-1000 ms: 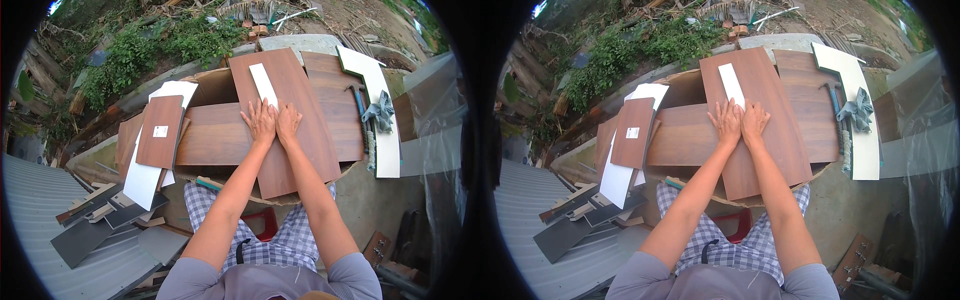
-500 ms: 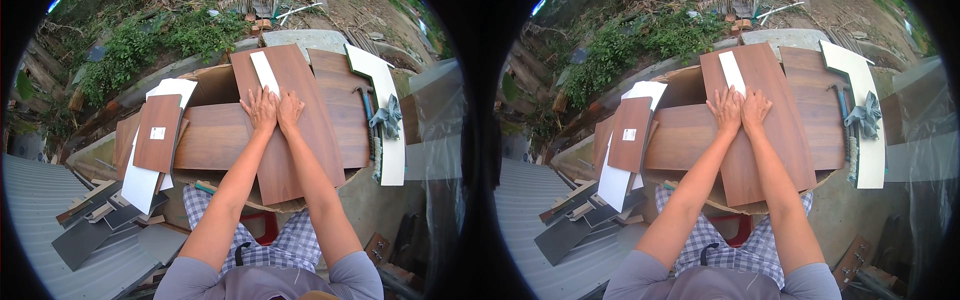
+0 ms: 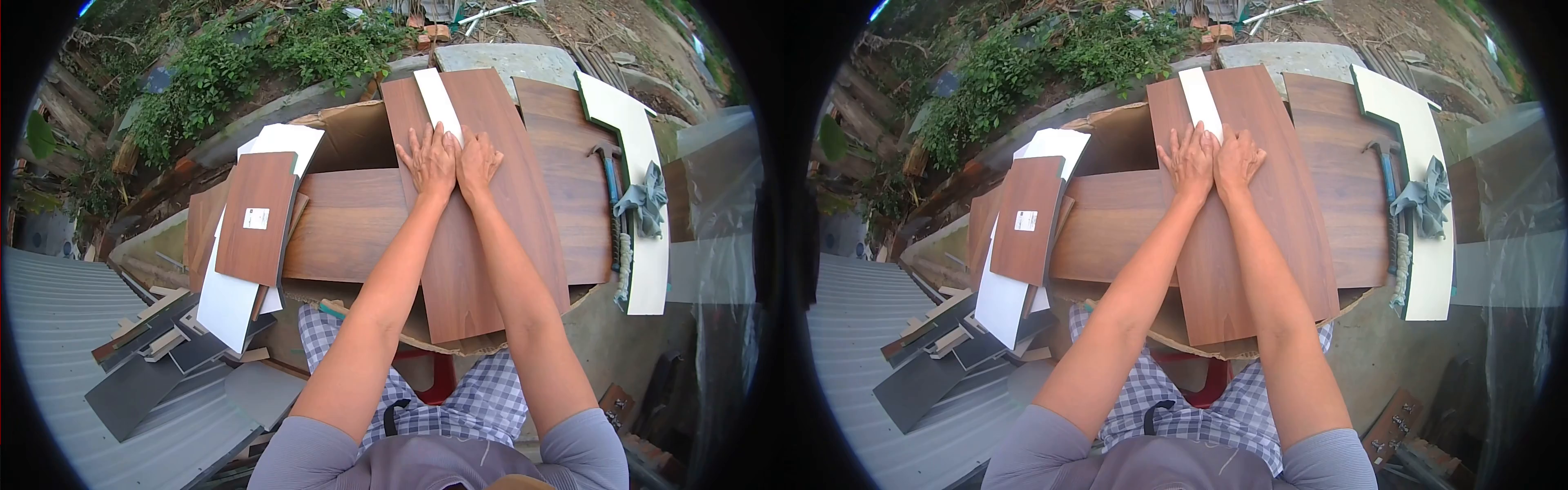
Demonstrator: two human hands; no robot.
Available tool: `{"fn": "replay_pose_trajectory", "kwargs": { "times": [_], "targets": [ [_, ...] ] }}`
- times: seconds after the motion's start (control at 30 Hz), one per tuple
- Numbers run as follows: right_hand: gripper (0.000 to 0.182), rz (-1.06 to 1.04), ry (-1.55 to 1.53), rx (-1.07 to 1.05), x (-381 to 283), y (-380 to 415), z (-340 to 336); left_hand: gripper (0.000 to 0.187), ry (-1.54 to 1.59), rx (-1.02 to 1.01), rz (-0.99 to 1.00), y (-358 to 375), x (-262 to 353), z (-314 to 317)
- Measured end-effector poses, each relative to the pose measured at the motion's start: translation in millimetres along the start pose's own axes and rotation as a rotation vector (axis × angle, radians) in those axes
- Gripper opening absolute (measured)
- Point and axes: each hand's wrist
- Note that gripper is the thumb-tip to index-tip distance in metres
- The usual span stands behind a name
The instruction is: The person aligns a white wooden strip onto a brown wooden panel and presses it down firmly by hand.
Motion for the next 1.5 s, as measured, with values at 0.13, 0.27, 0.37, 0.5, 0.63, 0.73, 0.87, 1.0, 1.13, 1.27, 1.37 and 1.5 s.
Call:
{"fn": "replay_pose_trajectory", "kwargs": {
  "times": [0.13, 0.27, 0.37, 0.5, 0.63, 0.73, 0.87, 1.0, 1.13, 1.27, 1.37, 1.5],
  "targets": [
    [0.028, 0.046, 0.013, -0.018, -3.6, -7.0, 2.6, 0.049, 0.011, -0.014, 0.005, -9.8, -2.2, 1.8],
    [0.029, 0.051, 0.019, -0.043, -1.0, -8.5, 5.2, 0.048, 0.041, -0.027, 0.040, -12.0, -4.4, 1.4],
    [0.030, 0.031, -0.009, -0.071, 2.1, -5.9, 1.4, 0.046, 0.039, -0.038, 0.071, -12.2, -4.9, 1.0],
    [0.032, 0.073, -0.064, -0.010, 1.9, 17.5, -17.8, 0.048, 0.095, -0.072, 0.136, 10.6, 1.8, -12.9],
    [0.038, 0.058, -0.152, -0.034, -2.8, 67.5, -59.5, 0.050, 0.154, -0.013, 0.107, 74.1, 8.0, -33.1],
    [0.040, 0.059, -0.175, -0.088, -9.3, 122.8, -99.2, 0.052, 0.177, -0.032, 0.054, 139.5, 9.5, -59.3],
    [0.041, 0.097, -0.232, -0.141, -22.2, 203.1, -152.9, 0.051, 0.178, -0.086, 0.045, 226.8, 3.7, -95.6],
    [0.042, 0.099, -0.195, -0.187, -27.5, 253.1, -179.7, 0.050, 0.156, -0.144, 0.030, 279.2, -0.6, -119.5],
    [0.041, 0.028, -0.116, -0.212, -25.6, 267.9, -182.2, 0.049, 0.112, -0.148, 0.041, 293.3, -6.4, -125.0],
    [0.041, -0.010, -0.062, -0.197, -23.8, 262.6, -172.7, 0.048, 0.065, -0.136, 0.061, 285.5, -9.7, -121.0],
    [0.040, -0.021, -0.057, -0.189, -21.7, 252.8, -163.9, 0.048, 0.050, -0.118, 0.063, 274.2, -10.3, -116.1],
    [0.039, -0.034, -0.039, -0.159, -19.8, 239.2, -149.5, 0.048, 0.027, -0.108, 0.054, 256.4, -11.7, -108.3]
  ]
}}
Point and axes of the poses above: each hand's wrist, its own y-axis away from the middle knuckle, its own z-axis out of the palm, x = y × z, and after that the axes turned 4 degrees about -z, right-handed
